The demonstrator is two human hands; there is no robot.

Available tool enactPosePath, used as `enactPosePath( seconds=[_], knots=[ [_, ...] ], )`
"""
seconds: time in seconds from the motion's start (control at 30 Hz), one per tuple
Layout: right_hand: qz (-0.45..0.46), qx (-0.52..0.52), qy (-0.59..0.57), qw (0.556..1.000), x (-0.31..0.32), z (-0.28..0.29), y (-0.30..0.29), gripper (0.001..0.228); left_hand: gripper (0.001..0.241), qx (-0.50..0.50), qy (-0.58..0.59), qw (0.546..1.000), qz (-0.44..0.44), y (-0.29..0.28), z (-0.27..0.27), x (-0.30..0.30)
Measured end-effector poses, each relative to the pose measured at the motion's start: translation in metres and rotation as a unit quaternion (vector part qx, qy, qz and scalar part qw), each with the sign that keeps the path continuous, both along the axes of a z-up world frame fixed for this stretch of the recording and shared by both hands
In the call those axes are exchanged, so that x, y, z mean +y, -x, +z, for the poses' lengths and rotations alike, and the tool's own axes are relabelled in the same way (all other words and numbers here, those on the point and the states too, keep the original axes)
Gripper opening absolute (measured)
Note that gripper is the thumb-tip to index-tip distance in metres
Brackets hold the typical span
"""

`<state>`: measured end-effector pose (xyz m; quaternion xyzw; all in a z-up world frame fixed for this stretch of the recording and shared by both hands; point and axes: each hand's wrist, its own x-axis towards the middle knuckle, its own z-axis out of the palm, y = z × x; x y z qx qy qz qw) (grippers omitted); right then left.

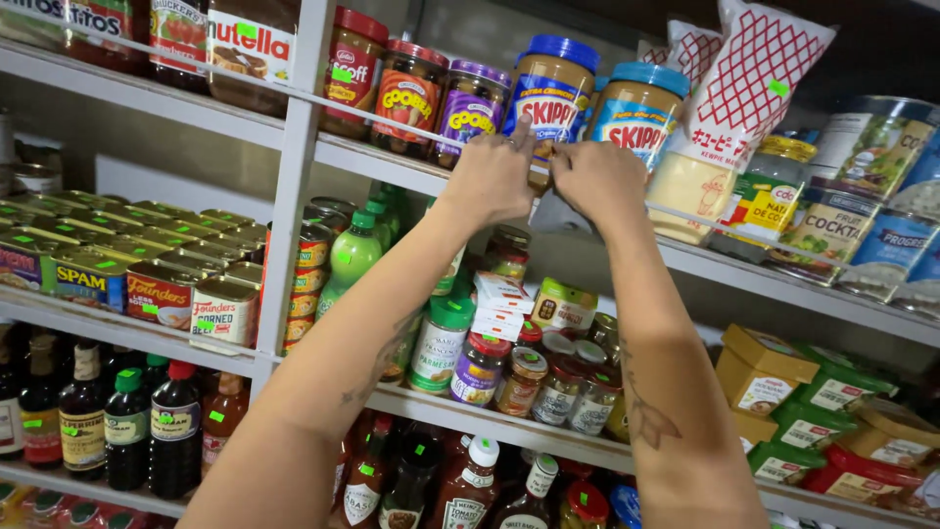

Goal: Wiping grocery jars with a cloth and placing them onto shelves in an organized manner.

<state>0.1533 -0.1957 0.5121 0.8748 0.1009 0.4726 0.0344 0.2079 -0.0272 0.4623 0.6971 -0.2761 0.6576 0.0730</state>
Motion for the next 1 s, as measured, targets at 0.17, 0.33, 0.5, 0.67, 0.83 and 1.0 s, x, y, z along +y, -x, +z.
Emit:
enactPosePath(
  seconds=[0.17,0.33,0.5,0.67,0.83,1.0],
  knots=[
    [0.024,0.017,0.047,0.998,-0.004,0.009,-0.021,0.038,0.071,0.097,-0.004,0.995,0.039,0.004,0.008,-0.003],
    [-0.017,0.045,0.036,0.998,0.002,0.016,-0.027,0.032,0.075,0.179,-0.020,0.981,0.070,0.009,0.017,-0.006],
    [-0.033,0.067,0.043,0.996,0.006,0.020,-0.027,0.033,0.074,0.209,-0.022,0.973,0.090,-0.003,0.018,-0.008],
    [-0.052,0.081,0.052,0.994,0.007,0.024,-0.034,0.034,0.069,0.215,-0.022,0.972,0.093,-0.004,0.024,-0.008],
    [-0.066,0.102,0.052,0.991,0.011,0.030,-0.034,0.035,0.060,0.238,-0.032,0.964,0.116,-0.001,0.030,-0.008],
    [-0.106,0.152,0.059,0.981,0.017,0.035,-0.034,0.037,0.060,0.267,-0.045,0.955,0.124,0.003,0.037,-0.007]
  ],
)
